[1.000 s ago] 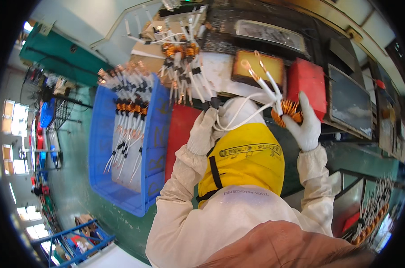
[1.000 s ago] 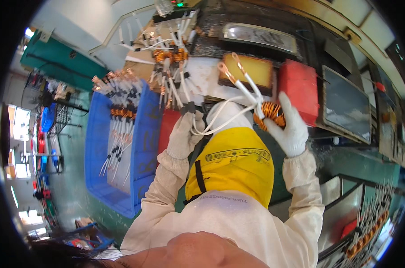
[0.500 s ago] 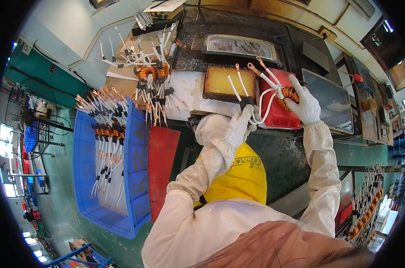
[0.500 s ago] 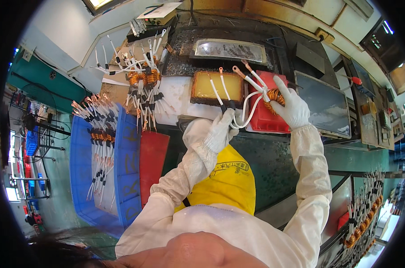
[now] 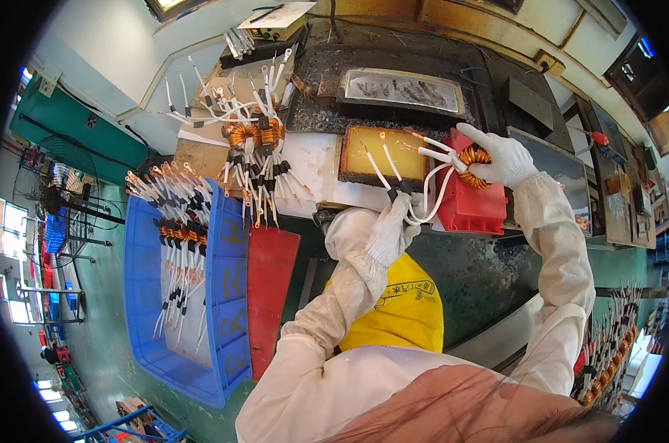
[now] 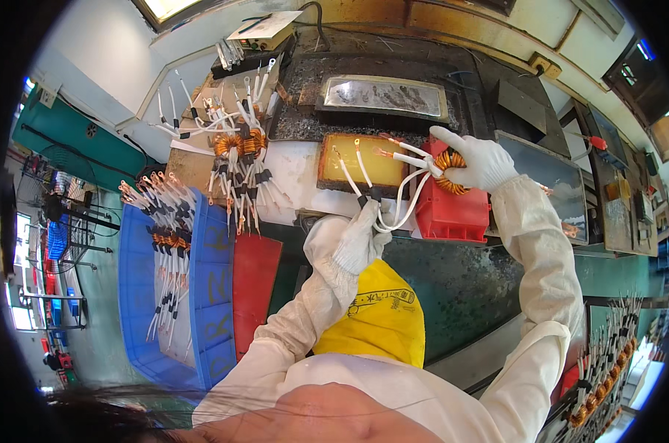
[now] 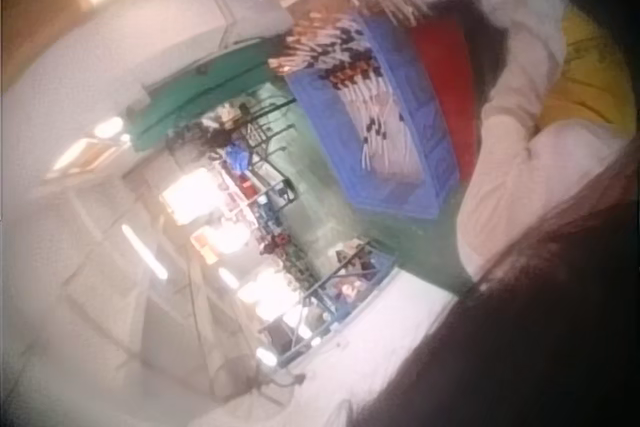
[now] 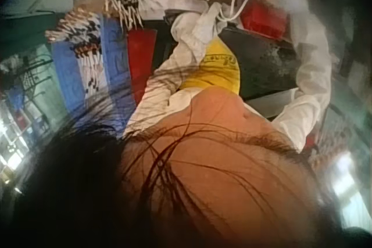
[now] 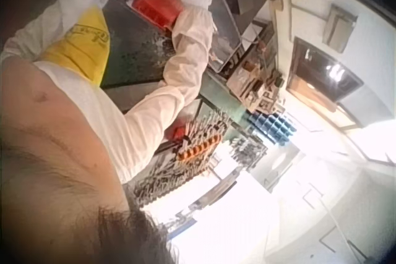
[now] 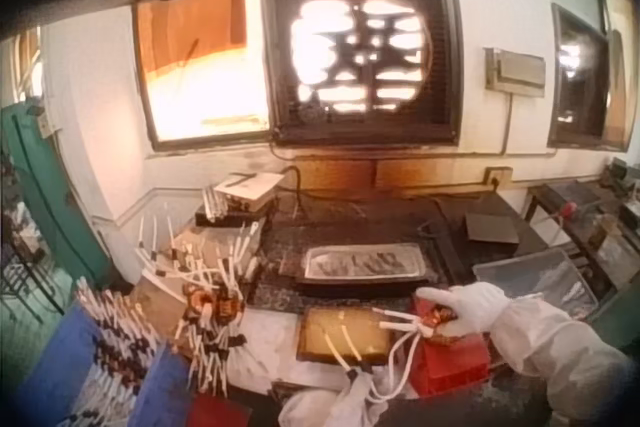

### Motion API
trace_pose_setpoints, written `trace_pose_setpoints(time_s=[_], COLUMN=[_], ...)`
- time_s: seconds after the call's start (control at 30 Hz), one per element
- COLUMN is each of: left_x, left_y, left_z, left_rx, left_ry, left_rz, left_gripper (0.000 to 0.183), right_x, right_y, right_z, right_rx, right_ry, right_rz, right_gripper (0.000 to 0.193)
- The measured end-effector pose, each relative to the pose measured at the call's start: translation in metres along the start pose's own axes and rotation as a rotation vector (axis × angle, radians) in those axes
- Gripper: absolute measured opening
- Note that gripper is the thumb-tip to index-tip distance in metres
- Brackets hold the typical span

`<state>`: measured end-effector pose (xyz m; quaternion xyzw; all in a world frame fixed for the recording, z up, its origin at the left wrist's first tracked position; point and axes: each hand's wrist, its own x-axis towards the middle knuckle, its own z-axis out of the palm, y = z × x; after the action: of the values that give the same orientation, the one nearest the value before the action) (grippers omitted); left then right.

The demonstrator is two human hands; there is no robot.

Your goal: Soldering terminals of an electronic component by dipping them into a solder pot.

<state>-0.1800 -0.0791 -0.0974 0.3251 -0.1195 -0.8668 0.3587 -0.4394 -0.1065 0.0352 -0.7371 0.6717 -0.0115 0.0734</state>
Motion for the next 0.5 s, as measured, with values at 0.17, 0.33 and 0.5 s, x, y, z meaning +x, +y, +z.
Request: trace_pose_setpoints(time_s=[0.17, 0.33, 0.5], left_x=[0.01, 0.014, 0.017], left_y=[0.001, 0.005, 0.009], left_z=[-0.014, -0.024, -0.021], left_rx=[-0.061, -0.176, -0.295], left_ry=[-0.001, -0.114, -0.118], left_rz=[-0.009, -0.08, -0.083], left_gripper=[0.03, 0.026, 0.021], right_x=[0.014, 0.024, 0.03], right_y=[-0.003, -0.012, -0.006], right_z=[-0.008, -0.014, -0.013], right_rx=[-0.022, -0.055, -0.051], right_ry=[-0.089, -0.157, -0.187], right_rz=[-0.043, -0.039, -0.058], right_gripper=[0.081, 0.079, 0.081])
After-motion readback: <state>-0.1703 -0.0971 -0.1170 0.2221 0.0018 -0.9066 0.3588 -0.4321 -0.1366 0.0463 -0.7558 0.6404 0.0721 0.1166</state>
